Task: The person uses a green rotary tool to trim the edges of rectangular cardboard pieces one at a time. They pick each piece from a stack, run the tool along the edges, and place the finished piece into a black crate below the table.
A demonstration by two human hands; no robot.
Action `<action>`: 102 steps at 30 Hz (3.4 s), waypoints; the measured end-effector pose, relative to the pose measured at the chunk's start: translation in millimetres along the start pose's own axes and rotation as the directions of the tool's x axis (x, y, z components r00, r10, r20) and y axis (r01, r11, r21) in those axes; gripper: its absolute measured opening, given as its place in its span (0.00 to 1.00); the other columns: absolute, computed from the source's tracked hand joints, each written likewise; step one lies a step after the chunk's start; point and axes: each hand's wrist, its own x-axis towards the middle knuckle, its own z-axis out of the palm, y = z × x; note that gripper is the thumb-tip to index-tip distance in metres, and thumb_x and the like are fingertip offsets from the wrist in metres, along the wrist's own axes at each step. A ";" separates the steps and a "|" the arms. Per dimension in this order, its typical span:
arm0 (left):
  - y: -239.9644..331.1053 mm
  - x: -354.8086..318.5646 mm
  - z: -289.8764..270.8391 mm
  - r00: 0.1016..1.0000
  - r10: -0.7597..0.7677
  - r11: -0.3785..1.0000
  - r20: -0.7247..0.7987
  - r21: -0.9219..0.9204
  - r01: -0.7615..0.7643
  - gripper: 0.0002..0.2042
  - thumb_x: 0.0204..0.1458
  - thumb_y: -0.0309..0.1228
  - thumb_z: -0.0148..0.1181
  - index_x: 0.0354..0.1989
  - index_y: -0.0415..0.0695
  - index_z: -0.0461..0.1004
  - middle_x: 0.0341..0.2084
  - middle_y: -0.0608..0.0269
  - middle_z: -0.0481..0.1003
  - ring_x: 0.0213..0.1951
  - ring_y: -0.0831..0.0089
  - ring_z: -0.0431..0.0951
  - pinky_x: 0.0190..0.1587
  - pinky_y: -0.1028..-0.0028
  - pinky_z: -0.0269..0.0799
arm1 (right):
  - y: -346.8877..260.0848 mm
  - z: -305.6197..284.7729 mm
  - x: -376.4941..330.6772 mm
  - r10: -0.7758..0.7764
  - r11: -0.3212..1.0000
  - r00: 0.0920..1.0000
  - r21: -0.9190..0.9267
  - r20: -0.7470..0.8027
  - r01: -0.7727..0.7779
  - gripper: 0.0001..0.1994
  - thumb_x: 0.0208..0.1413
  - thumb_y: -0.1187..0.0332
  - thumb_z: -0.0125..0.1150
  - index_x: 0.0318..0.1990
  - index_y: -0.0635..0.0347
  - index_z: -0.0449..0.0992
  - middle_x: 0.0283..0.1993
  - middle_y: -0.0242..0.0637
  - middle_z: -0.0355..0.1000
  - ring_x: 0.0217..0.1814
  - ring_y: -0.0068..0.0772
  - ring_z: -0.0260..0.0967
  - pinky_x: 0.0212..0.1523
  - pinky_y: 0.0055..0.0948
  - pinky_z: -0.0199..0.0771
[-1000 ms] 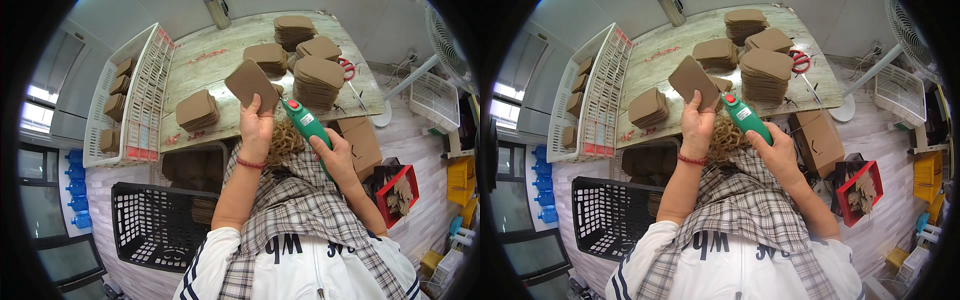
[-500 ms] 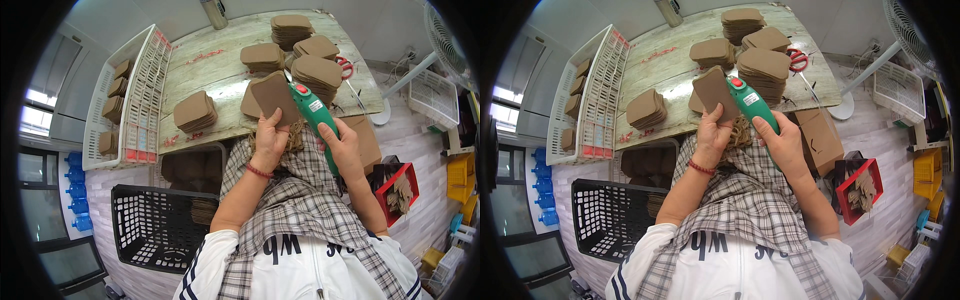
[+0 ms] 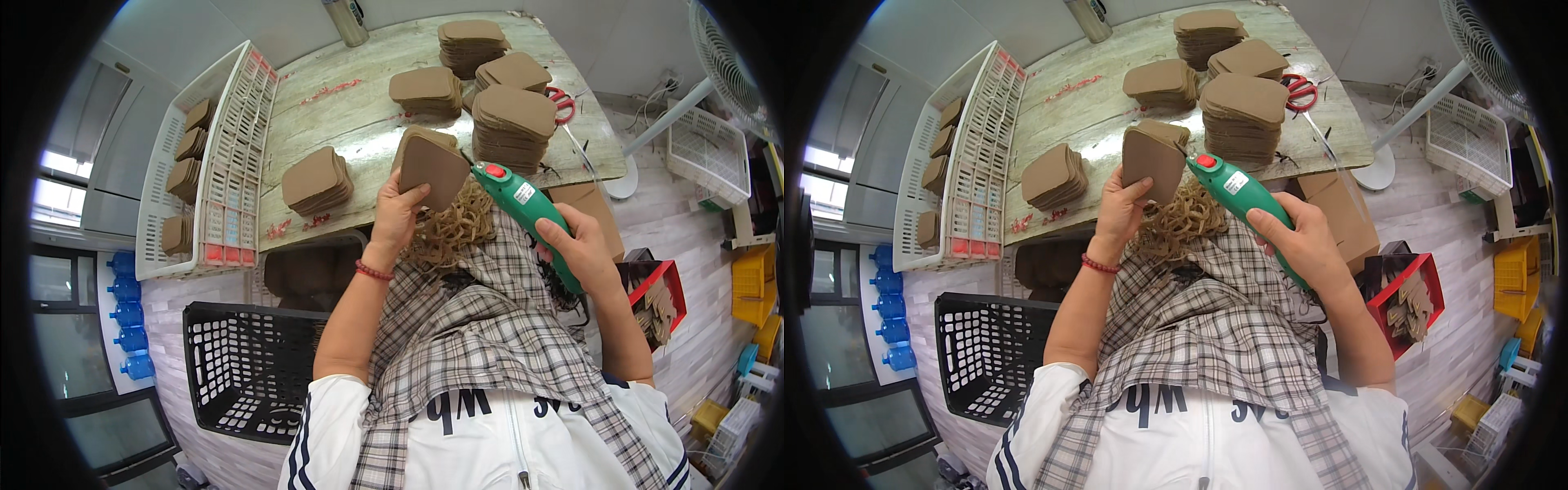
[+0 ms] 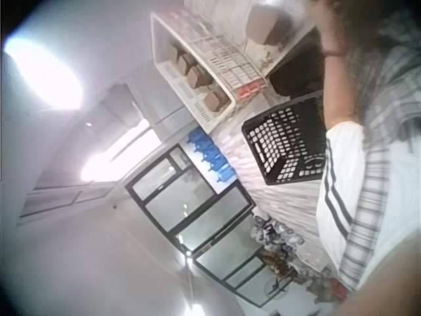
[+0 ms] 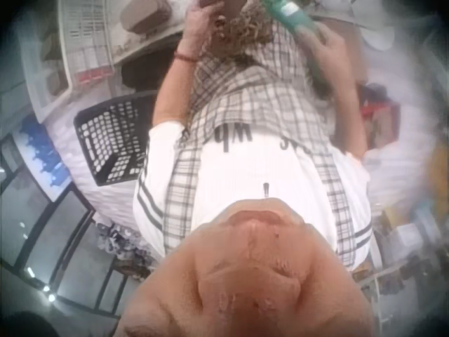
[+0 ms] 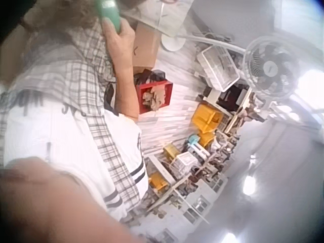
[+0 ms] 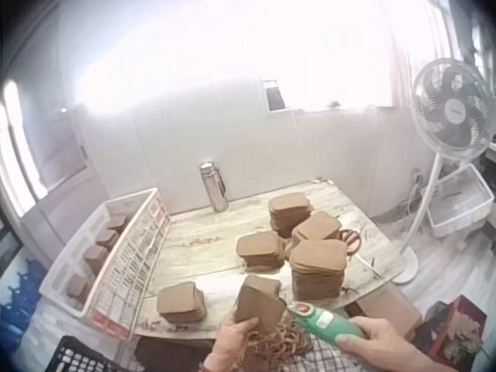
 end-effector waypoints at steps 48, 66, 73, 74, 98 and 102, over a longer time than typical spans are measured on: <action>54.3 -29.6 -9.4 0.970 -0.243 0.903 0.002 0.365 0.225 0.06 0.47 0.20 0.63 0.34 0.38 0.75 0.30 0.64 0.78 0.31 0.79 0.76 0.37 0.79 0.72 | 8.3 -1.6 0.9 0.126 0.986 0.969 -0.135 0.213 -0.099 0.17 0.55 0.60 0.62 0.42 0.67 0.74 0.25 0.30 0.69 0.25 0.17 0.65 0.26 0.20 0.66; 56.5 -37.6 3.8 0.908 -0.405 0.820 0.109 0.482 0.308 0.18 0.42 0.18 0.63 0.46 0.39 0.74 0.41 0.62 0.76 0.42 0.78 0.75 0.46 0.78 0.70 | 15.4 28.7 19.8 0.056 0.998 0.952 -0.036 0.299 -0.047 0.16 0.56 0.61 0.61 0.42 0.67 0.73 0.26 0.29 0.68 0.26 0.17 0.65 0.27 0.20 0.67; 157.5 -8.1 -115.0 0.879 0.325 0.882 -0.349 0.446 -0.149 0.15 0.50 0.19 0.58 0.48 0.38 0.71 0.39 0.60 0.76 0.39 0.71 0.77 0.43 0.72 0.75 | 34.7 15.8 12.1 0.072 0.997 0.991 0.028 0.116 -0.076 0.16 0.57 0.60 0.58 0.43 0.67 0.74 0.27 0.31 0.70 0.26 0.17 0.66 0.27 0.20 0.67; 158.6 -1.3 -132.4 0.859 0.362 0.818 -0.363 0.565 -0.107 0.15 0.50 0.19 0.58 0.48 0.38 0.71 0.39 0.60 0.76 0.39 0.71 0.77 0.42 0.73 0.75 | 33.7 15.6 11.4 0.075 0.997 0.992 -0.018 0.101 -0.073 0.17 0.57 0.59 0.58 0.42 0.67 0.74 0.27 0.31 0.70 0.26 0.17 0.66 0.27 0.20 0.67; 110.9 -29.8 -83.9 0.696 0.202 -0.674 0.689 0.614 -0.411 0.04 0.41 0.21 0.60 0.26 0.44 0.77 0.53 0.61 0.70 0.58 0.62 0.67 0.60 0.61 0.60 | 48.3 16.9 -2.5 0.077 0.997 0.997 0.003 0.009 -0.077 0.16 0.56 0.59 0.61 0.39 0.66 0.74 0.24 0.29 0.68 0.24 0.16 0.64 0.26 0.19 0.65; 95.7 -39.1 -52.8 0.610 0.299 -0.552 0.734 0.654 -0.517 0.06 0.40 0.20 0.61 0.26 0.46 0.77 0.43 0.62 0.75 0.51 0.62 0.71 0.54 0.62 0.66 | 50.2 16.9 -5.6 0.087 0.996 0.996 0.002 -0.010 -0.087 0.16 0.56 0.59 0.61 0.39 0.66 0.74 0.24 0.29 0.68 0.23 0.16 0.64 0.26 0.19 0.65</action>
